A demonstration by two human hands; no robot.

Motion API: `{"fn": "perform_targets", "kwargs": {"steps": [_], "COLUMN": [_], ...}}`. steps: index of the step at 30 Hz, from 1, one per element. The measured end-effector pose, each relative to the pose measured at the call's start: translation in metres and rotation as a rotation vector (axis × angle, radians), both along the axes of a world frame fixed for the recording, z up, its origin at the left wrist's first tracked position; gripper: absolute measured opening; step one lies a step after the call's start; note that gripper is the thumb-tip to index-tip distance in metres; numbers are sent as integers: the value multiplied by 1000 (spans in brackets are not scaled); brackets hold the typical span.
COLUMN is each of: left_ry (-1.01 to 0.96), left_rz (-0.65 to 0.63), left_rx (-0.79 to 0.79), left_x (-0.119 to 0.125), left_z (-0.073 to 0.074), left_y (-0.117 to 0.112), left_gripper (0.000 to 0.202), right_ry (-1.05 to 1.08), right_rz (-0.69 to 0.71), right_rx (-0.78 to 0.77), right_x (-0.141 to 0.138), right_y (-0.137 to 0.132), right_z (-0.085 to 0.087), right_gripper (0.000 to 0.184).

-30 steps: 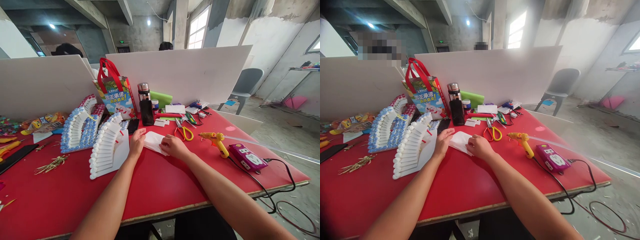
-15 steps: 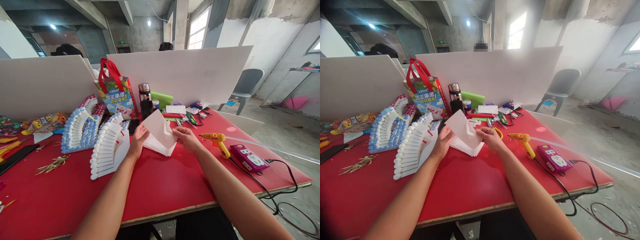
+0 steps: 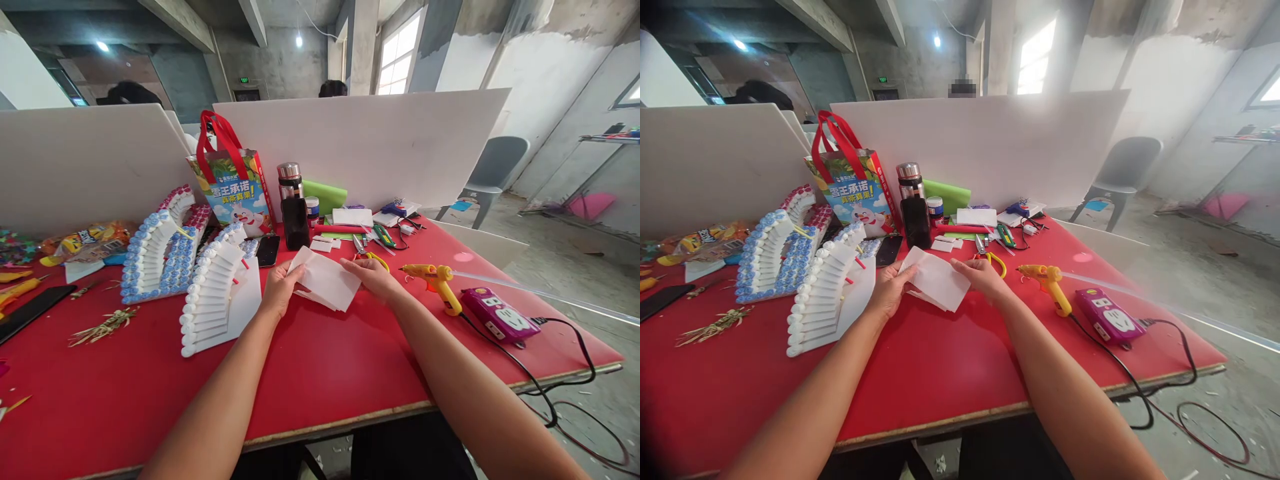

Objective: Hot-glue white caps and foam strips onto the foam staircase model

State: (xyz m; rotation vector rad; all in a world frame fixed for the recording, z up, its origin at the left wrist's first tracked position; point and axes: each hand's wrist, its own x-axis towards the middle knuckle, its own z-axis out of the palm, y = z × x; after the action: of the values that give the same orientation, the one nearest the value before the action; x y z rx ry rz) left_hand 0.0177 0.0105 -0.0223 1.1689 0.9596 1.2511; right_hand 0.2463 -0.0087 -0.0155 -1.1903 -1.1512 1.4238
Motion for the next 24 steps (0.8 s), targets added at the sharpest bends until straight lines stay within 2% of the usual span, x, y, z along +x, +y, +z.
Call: {"fn": "perform_targets", "kwargs": {"steps": [2, 5, 9, 13, 19, 24], "left_ry": [14, 54, 36, 16, -49, -105], "left_rz": [-41, -185, -294, -280, -274, -260], "left_rx": [-31, -47, -63, -77, -81, -81], "left_x": [4, 11, 18, 15, 6, 4], "left_z": [-2, -2, -1, 0, 1, 1], "left_y": [-4, -11, -18, -14, -8, -7], "left_gripper": [36, 30, 24, 23, 24, 21], "right_ry": [-72, -126, -146, -72, 203, 295], "right_rz": [27, 76, 177, 148, 128, 132], "right_rx": [46, 115, 144, 134, 14, -9], "right_x": [1, -1, -6, -7, -7, -9], "right_y": [-3, -7, -7, -5, -4, -6], "right_z": [4, 7, 3, -2, -2, 3], "right_gripper": [50, 45, 36, 32, 39, 25]}}
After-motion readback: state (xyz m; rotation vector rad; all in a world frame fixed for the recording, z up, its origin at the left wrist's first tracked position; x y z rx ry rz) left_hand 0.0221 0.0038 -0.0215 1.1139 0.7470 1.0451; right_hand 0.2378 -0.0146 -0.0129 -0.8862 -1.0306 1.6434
